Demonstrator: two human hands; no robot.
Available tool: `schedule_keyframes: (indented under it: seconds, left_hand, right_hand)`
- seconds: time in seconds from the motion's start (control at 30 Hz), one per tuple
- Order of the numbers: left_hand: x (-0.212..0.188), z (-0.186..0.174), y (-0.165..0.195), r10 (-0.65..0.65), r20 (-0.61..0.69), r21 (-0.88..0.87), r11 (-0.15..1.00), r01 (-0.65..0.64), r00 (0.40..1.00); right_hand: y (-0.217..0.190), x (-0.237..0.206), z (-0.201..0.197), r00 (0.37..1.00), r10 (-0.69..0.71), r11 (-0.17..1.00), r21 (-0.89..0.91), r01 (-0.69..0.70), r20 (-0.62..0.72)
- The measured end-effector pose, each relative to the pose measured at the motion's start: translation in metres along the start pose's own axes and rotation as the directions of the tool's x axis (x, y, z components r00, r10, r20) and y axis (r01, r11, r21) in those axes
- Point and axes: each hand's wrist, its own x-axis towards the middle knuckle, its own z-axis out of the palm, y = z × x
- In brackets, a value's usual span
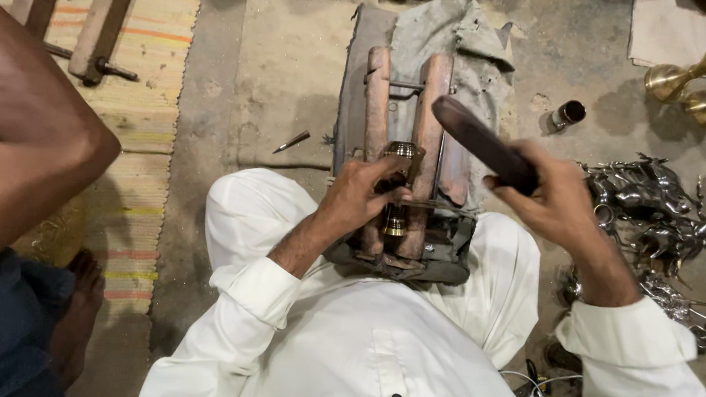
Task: The person sits on the floor holding a brass vase against a wooden mandrel and strikes a chisel with a mallet to decorate the vase surface, periodically repositioning the vase and working it with a small hand tool.
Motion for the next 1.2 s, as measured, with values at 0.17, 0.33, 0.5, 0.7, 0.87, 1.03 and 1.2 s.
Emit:
schedule_keyframes:
  seconds: [0.17,0.33,0.5,0.7,0.87,1.03,1.2]
  left_hand:
    - [-0.002,0.001,-0.001,0.004,0.005,0.041,0.999,-0.004,1.0]
    - [-0.006,0.003,0.001,-0.004,-0.012,0.009,1.0,0.005,1.0]
    - [-0.007,0.006,-0.004,-0.151,-0.015,0.01,0.988,0.151,0.988]
    - [-0.011,0.008,-0.013,-0.029,-0.057,0.056,0.998,0.032,0.998]
    - [-0.02,0.012,-0.017,-0.081,-0.094,-0.2,0.978,0.061,0.992]
    - [-0.029,0.003,-0.023,-0.281,-0.224,-0.476,0.867,0.147,0.933]
    - [-0.048,-0.019,-0.026,-0.365,-0.121,-0.226,0.915,0.333,0.923]
  right_hand:
    - [-0.018,-0.009,-0.026,0.94,-0.34,0.744,-0.607,0.279,0.016]
    - [-0.043,-0.001,-0.046,0.983,-0.103,0.644,-0.743,0.183,0.153]
    - [-0.054,0.006,-0.047,0.988,-0.098,0.767,-0.623,0.152,0.121]
    - [-0.052,0.015,-0.049,0.992,-0.096,0.731,-0.67,0.128,0.085]
    - [-0.049,0.016,-0.047,0.971,0.005,0.53,-0.824,0.199,0.237]
    - [-0.051,0.017,-0.029,0.983,0.037,0.902,-0.429,0.043,0.177]
    - [-0.059,0.033,0.031,0.949,-0.316,0.949,0.001,0.316,-0.006]
